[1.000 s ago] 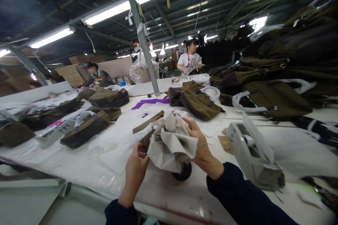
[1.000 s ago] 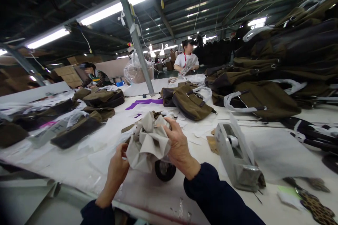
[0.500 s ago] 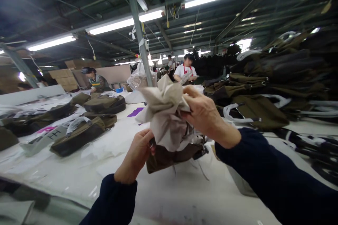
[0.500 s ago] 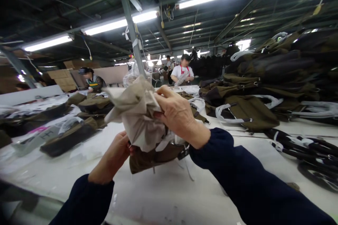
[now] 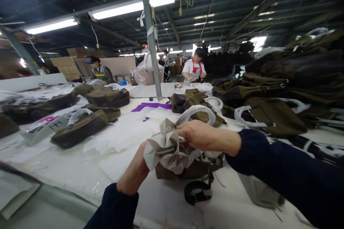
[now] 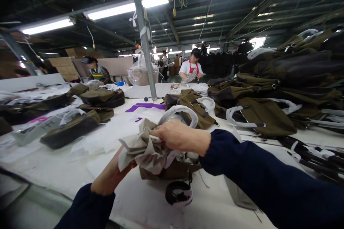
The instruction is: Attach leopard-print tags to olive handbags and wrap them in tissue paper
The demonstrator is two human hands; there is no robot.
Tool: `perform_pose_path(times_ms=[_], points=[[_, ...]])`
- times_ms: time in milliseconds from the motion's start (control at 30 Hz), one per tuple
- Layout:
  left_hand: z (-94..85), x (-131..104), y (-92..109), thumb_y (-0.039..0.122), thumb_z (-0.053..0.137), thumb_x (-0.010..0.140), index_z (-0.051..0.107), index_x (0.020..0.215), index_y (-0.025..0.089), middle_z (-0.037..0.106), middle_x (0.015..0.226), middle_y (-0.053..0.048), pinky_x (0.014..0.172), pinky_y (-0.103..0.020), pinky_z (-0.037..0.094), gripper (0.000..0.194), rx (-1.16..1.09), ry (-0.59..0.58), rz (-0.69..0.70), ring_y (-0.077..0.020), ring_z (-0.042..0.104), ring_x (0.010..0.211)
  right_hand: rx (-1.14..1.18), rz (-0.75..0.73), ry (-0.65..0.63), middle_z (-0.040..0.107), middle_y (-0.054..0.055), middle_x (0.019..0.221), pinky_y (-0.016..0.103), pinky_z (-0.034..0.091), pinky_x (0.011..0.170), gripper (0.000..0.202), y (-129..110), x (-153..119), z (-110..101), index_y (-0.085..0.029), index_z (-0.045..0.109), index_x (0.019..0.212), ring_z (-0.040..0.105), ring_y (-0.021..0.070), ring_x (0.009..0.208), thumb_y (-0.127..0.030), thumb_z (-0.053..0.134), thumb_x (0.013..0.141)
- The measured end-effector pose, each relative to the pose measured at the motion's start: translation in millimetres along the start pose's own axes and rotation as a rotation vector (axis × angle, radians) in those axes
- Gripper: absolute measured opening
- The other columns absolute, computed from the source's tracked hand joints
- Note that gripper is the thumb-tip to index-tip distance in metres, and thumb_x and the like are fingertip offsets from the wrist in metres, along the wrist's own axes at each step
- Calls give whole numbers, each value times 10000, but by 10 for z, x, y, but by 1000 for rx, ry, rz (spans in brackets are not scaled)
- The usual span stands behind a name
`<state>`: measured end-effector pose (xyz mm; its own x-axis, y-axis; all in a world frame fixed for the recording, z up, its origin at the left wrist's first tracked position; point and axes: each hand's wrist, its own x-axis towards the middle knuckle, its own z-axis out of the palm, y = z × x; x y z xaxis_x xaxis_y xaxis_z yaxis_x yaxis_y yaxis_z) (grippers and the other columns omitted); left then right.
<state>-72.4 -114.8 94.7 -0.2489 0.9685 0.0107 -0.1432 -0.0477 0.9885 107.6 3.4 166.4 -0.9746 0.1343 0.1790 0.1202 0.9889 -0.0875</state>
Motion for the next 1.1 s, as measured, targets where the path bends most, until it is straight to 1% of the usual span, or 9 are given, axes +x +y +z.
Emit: perform_pose_path(times_ms=[100, 233, 400, 533, 633, 733, 900, 1000, 1100], points=[[-124, 114, -20, 295, 652, 672, 546, 627, 182, 455, 431, 78, 330, -166, 266, 161, -66, -54, -59, -61, 351, 344, 300, 84, -99, 720, 37, 867, 271, 461, 727, 247, 148, 97, -245, -153, 702, 922, 646, 185, 782, -44, 617, 718], [-267, 273, -55, 266, 631, 714, 574, 677, 165, 509, 508, 48, 363, -180, 348, 122, 55, -140, 9, -81, 439, 398, 595, 132, -227, 715, 22, 809, 287, 523, 754, 140, 361, 276, -365, -124, 712, 846, 651, 192, 786, -235, 653, 785], [-339, 275, -66, 315, 637, 768, 594, 743, 169, 548, 570, 32, 424, -224, 420, 154, 203, 33, 122, -116, 508, 452, 749, 186, -153, 719, -4, 815, 262, 528, 761, 205, 622, 425, -173, -160, 723, 809, 623, 155, 741, -359, 715, 760], [-288, 76, 22, 174, 562, 812, 628, 818, 197, 653, 887, -42, 629, -276, 485, 70, 738, 134, 444, -194, 610, 813, 875, 290, -19, 715, -1, 863, 252, 523, 748, 239, 697, 409, -72, -157, 714, 876, 611, 142, 746, -360, 731, 750], [-220, 10, 82, 152, 575, 835, 637, 732, 199, 669, 899, -78, 841, -405, 465, 128, 1229, -57, 641, -278, 546, 1003, 979, 379, 43, 706, 10, 877, 262, 518, 746, 288, 686, 379, -54, -141, 704, 890, 603, 143, 755, -371, 758, 724], [-147, 107, 95, 137, 607, 806, 677, 760, 198, 687, 795, -82, 940, -499, 426, 103, 1464, -207, 654, -330, 542, 1052, 1040, 407, 62, 697, 8, 852, 272, 512, 739, 328, 661, 366, -27, -131, 696, 891, 600, 149, 752, -389, 774, 704], [-50, 319, 141, 20, 467, 807, 693, 1075, 236, 685, 1213, -44, 1164, -463, 249, 411, 1229, -400, 698, -255, 474, 1321, 1099, 352, 104, 704, 17, 901, 298, 516, 806, 371, 649, 335, 44, -133, 685, 959, 624, 168, 826, -428, 751, 743], [-73, 332, 199, 72, 583, 763, 586, 1304, 240, 568, 1405, -67, 1175, -454, 250, 567, 1222, -545, 703, -285, 424, 1370, 1064, 354, 172, 705, 26, 926, 313, 511, 852, 345, 628, 282, 66, -136, 676, 962, 628, 181, 874, -417, 730, 769], [-136, 302, 210, 147, 667, 731, 650, 1230, 256, 636, 1325, -52, 1133, -424, 347, 511, 1092, -411, 629, -282, 540, 1264, 915, 264, 199, 699, 17, 915, 292, 506, 832, 227, 531, 183, 84, -147, 672, 924, 623, 178, 871, -347, 679, 817]])
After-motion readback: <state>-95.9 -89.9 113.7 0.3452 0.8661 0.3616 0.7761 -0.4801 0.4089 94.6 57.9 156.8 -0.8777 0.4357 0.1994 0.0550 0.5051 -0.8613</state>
